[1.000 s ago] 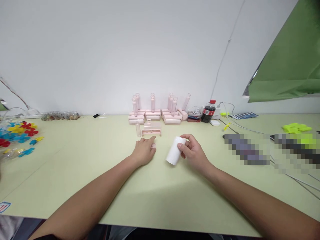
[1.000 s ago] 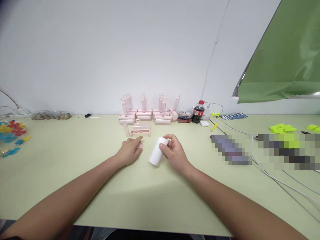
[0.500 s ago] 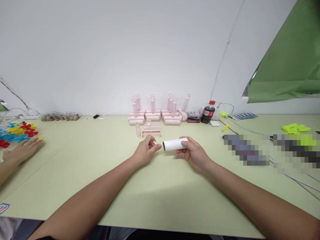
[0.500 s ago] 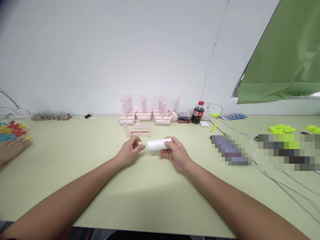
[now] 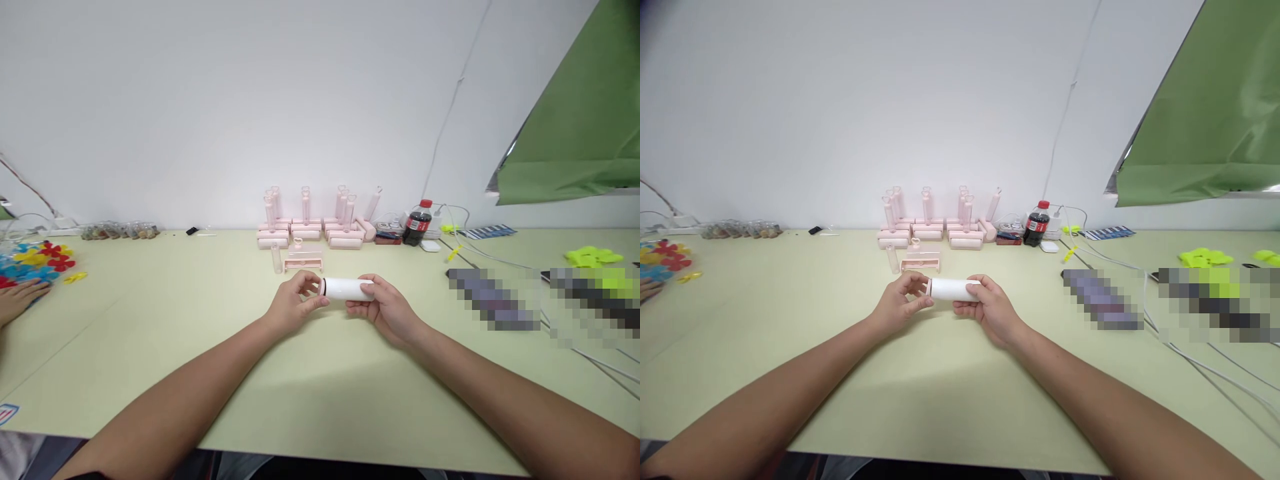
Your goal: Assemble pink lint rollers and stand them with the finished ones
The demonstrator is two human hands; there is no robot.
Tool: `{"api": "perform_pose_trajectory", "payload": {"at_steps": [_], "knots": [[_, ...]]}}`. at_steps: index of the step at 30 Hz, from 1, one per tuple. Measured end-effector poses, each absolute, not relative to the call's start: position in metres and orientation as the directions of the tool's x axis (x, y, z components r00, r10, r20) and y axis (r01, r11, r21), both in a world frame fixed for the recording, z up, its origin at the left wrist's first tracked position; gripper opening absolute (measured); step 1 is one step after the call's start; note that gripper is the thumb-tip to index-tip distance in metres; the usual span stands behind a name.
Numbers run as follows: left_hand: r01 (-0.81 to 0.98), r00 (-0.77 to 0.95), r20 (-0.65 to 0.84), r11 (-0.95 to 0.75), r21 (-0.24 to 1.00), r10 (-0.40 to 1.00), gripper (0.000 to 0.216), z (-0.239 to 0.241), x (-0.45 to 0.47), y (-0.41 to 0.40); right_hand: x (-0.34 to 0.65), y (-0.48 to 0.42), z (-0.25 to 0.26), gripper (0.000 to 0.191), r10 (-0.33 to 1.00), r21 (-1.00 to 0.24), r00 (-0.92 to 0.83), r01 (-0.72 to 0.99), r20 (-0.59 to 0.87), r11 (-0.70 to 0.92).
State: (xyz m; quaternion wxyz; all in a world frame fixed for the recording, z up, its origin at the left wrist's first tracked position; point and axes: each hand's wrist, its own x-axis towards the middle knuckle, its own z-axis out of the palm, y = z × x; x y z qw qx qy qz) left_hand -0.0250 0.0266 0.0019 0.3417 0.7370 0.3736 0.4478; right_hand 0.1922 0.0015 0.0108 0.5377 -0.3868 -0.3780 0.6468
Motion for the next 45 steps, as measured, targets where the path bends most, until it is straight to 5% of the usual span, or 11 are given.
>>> {"api": "perform_pose_trajectory", "payload": {"at_steps": [17, 26, 31, 34, 38, 41, 45], "knots": [[0.261, 0.345, 0.375, -0.472, 0.842, 0.860, 0.041, 0.001, -0.027, 0.025, 0.190, 0.002, 0.009, 0.006, 0.968, -0.887, -0.201, -0.405, -0.152, -0.223], [0.345, 0.156, 0.570, -0.585, 0.734, 0.807, 0.067, -0.003, -0.019, 0.018, 0.192, 0.006, 0.010, 0.004, 0.981, -0.855, -0.078, -0.482, -0.176, -0.191], [0.388, 0.411, 0.434, -0.584, 0.713, 0.802, 0.058, -0.003, -0.015, 0.010, 0.191, 0.002, 0.013, 0.004, 0.987, -0.865, -0.063, -0.476, -0.147, -0.159], [0.586, 0.350, 0.376, -0.513, 0.627, 0.858, 0.055, 0.000, -0.019, 0.015, 0.191, 0.002, 0.014, 0.007, 0.989, -0.871, -0.026, -0.470, -0.148, -0.143], [0.905, 0.187, 0.217, -0.254, 0.340, 0.958, 0.049, 0.005, -0.031, 0.034, 0.192, 0.004, 0.012, 0.009, 0.988, -0.887, -0.010, -0.439, -0.153, -0.142], [0.976, 0.093, 0.094, -0.109, 0.190, 0.991, 0.057, 0.007, -0.042, 0.046, 0.191, 0.005, 0.011, 0.011, 0.989, -0.897, -0.011, -0.418, -0.150, -0.140], [0.982, 0.078, 0.093, -0.093, 0.166, 0.993, 0.063, 0.007, -0.048, 0.052, 0.190, 0.005, 0.011, 0.014, 0.989, -0.909, -0.028, -0.391, -0.147, -0.146]]}}
